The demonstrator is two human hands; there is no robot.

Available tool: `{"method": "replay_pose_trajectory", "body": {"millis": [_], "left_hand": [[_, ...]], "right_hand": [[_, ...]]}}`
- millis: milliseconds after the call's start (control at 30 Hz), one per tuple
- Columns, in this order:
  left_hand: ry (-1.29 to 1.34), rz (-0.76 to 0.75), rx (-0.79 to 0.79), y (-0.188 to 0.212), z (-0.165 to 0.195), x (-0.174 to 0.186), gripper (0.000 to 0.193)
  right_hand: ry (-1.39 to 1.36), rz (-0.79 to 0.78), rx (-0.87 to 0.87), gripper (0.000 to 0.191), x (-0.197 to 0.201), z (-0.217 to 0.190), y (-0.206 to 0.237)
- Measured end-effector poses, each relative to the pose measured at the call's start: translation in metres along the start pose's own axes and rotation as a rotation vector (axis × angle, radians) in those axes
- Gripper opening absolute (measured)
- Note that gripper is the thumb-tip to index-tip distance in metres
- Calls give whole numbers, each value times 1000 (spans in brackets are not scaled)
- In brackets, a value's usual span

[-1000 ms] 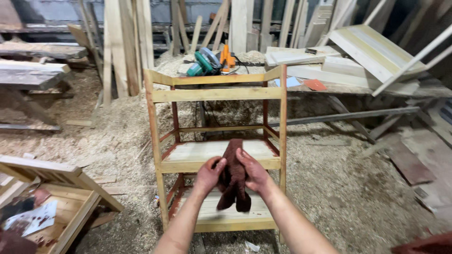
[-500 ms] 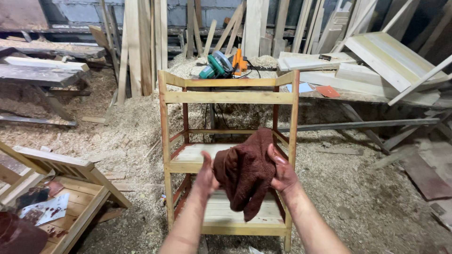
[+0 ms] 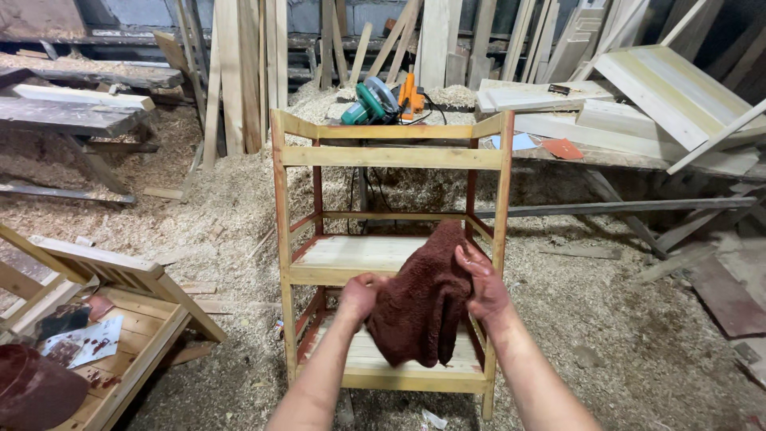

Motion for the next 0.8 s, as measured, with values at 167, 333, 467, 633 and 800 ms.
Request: {"method": "replay_pose_trajectory", "body": {"millis": [167, 333, 467, 633, 800], "left_hand": [[92, 203, 68, 1, 0, 51, 32], [303, 460, -2, -15, 20, 94, 27], [-172, 525, -210, -26, 68, 133, 32], [-26, 574, -278, -31, 87, 146, 22], [351, 237, -205, -34, 97, 108, 30]], "right_hand": [[47, 190, 30, 48, 12, -9, 17], [38, 147, 71, 67, 16, -13, 13], [74, 203, 86, 71, 20, -23, 2], [-15, -43, 206, 65, -20, -56, 1], [168, 246, 209, 48, -8, -82, -1]]}}
Point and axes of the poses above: each hand's wrist, its own y-axis away from the middle knuckle, its own x-axis out of the back of the hand, z = x × y, the point moved 10 cm from there along -y, towards the middle knuckle, and after that the axes turned 14 degrees about -x, right-handed, at the moved point
